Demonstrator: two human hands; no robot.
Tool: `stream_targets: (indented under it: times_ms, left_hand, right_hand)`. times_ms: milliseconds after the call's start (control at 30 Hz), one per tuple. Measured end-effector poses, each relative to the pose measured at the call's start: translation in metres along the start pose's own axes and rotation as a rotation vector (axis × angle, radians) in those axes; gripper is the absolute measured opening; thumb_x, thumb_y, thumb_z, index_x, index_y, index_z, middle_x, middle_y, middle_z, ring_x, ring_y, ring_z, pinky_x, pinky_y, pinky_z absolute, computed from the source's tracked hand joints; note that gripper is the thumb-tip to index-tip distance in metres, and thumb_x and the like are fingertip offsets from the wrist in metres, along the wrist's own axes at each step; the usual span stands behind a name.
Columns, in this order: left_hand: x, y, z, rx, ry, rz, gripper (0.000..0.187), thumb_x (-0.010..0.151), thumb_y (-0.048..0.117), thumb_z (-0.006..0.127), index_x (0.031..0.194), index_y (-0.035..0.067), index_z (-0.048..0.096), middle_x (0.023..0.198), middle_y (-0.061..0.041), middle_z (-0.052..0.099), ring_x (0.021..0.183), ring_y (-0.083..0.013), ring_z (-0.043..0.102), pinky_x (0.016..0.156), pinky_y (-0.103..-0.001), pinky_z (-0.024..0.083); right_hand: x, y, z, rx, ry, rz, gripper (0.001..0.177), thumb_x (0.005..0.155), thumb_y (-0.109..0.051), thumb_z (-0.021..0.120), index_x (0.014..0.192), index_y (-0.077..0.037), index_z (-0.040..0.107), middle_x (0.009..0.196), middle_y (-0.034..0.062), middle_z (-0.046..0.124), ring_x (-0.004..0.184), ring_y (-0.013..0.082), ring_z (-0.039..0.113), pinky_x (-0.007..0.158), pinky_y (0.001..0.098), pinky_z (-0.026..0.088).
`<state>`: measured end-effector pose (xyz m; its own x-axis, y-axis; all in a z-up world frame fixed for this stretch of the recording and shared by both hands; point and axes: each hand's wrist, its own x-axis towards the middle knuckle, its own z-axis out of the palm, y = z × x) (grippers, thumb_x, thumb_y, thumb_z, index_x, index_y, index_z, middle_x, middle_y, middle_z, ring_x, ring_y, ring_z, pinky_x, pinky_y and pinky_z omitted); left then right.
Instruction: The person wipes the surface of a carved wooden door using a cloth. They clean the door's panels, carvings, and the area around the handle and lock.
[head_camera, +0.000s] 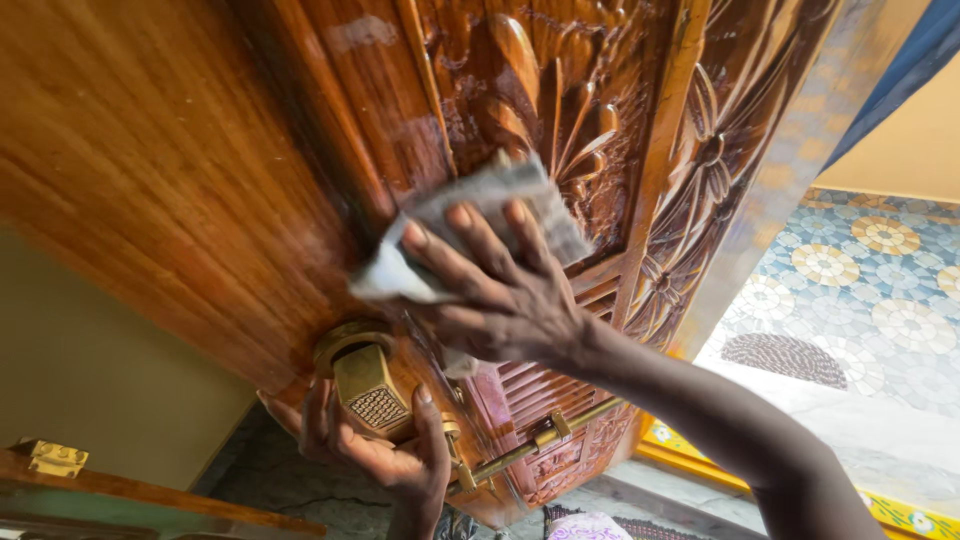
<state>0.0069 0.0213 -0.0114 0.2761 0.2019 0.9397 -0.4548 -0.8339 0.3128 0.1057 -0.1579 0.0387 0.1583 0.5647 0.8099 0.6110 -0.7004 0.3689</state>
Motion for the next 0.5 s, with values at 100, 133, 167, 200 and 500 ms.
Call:
stream_targets:
  times_ms: [100,133,167,200,500]
  left_hand:
    - [0.001,-0.002,0.002,-0.061,0.021,-0.017,0.064,0.100,0.023,0.071,0.144,-0.006,0.035,0.151,-0.022,0.033,0.155,-0.0483,0.022,0.130,-0.073,0.020]
    - [0.001,-0.003,0.002,-0.057,0.026,-0.006,0.057,0.100,0.022,0.070,0.139,-0.003,0.038,0.151,-0.022,0.033,0.156,-0.0487,0.020,0.129,-0.073,0.020]
    - [0.001,-0.004,0.003,-0.053,0.031,0.006,0.049,0.099,0.021,0.069,0.133,0.000,0.040,0.151,-0.021,0.032,0.158,-0.0490,0.018,0.128,-0.073,0.020]
    - [0.002,-0.004,0.003,-0.050,0.038,0.017,0.042,0.098,0.020,0.068,0.127,0.003,0.042,0.151,-0.020,0.032,0.159,-0.0494,0.016,0.127,-0.072,0.019]
    - [0.005,0.001,0.005,-0.029,0.046,0.009,0.040,0.096,0.021,0.070,0.121,0.000,0.046,0.147,-0.020,0.033,0.158,-0.0503,0.015,0.132,-0.081,0.013]
  right_hand:
    - [0.072,0.004,-0.026,-0.042,0.012,-0.089,0.064,0.107,-0.049,0.067,0.163,-0.035,0.040,0.175,0.0040,0.016,0.162,0.0306,0.017,0.131,0.0626,0.005]
    - [0.090,-0.001,-0.030,-0.121,-0.028,-0.139,0.069,0.105,-0.045,0.068,0.165,-0.034,0.038,0.175,0.0038,0.015,0.163,0.0294,0.016,0.131,0.0630,0.004]
    - [0.105,-0.005,-0.030,-0.194,-0.065,-0.194,0.073,0.102,-0.041,0.069,0.168,-0.033,0.036,0.175,0.0036,0.014,0.164,0.0281,0.015,0.130,0.0634,0.003]
    - [0.119,-0.014,-0.027,-0.122,-0.095,-0.253,0.075,0.102,-0.038,0.068,0.168,-0.031,0.033,0.175,0.0027,0.012,0.164,0.0265,0.013,0.131,0.0609,0.003]
    - [0.137,0.012,-0.029,-0.034,0.039,-0.199,0.077,0.106,-0.024,0.068,0.166,-0.033,0.022,0.174,0.0058,0.004,0.158,0.0291,0.001,0.132,0.0538,0.000]
